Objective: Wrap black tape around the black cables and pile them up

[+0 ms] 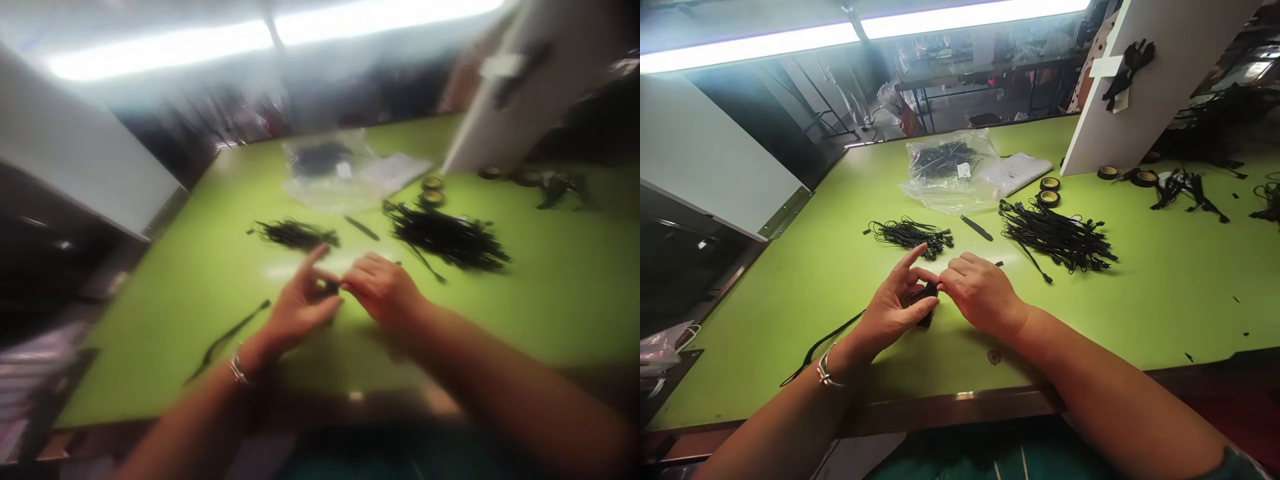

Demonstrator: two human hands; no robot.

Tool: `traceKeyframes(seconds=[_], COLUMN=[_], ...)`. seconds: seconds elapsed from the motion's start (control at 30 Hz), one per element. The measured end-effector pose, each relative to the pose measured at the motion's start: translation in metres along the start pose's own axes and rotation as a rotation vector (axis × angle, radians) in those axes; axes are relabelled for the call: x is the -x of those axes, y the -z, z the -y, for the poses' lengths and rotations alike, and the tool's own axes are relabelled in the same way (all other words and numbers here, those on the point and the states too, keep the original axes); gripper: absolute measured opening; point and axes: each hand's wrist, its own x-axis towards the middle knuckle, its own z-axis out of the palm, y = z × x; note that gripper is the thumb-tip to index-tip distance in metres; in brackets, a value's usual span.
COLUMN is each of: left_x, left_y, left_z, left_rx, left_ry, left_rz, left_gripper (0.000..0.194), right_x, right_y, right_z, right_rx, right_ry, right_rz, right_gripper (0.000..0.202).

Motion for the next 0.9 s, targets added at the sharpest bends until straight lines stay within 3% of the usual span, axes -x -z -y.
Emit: traceKeyframes(seconds=[0.17,0.33,0.43,0.57,0.73,0.8,0.9], left_x=[0.004,0.006,0.004,0.005,0.010,0.009,0.004], left_y=[0.001,0.004,0.003,-0.001,-0.002,-0.001,0.000], left_z=[-0.008,-0.011,-0.006,0.002,0.011,0.011,0.008], left_rx=[0.092,0.223,0.190,-0.077,-0.470,-0.500,-0.305], left_ry=[0.071,0.126,0.112,-0.033,-0.301,-0.324,-0.239], left_rz=[-0.006,-0.008,-0.095,-0.245,-0.205,-0.213,-0.199], left_gripper=[0.071,0.070,0.063,0.054,0.062,0.067,0.082], right_x=[0.001,0.005,0.005,0.001,-0.001,-0.001,0.000], right_y=[0.003,0.002,-0.003,-0.010,-0.008,-0.007,-0.005], right_z=[-0.002,0.002,0.007,0.011,0.013,0.011,0.007], right_rx=[0.236,0.289,0.268,0.063,-0.296,-0.391,-0.492], right_ry=[0.138,0.121,0.066,-0.093,-0.328,-0.382,-0.466], right_rz=[-0.088,-0.129,-0.106,0.027,0.283,0.333,0.258], right_gripper=[0.016,0.010,0.015,0.021,0.017,0.022,0.024])
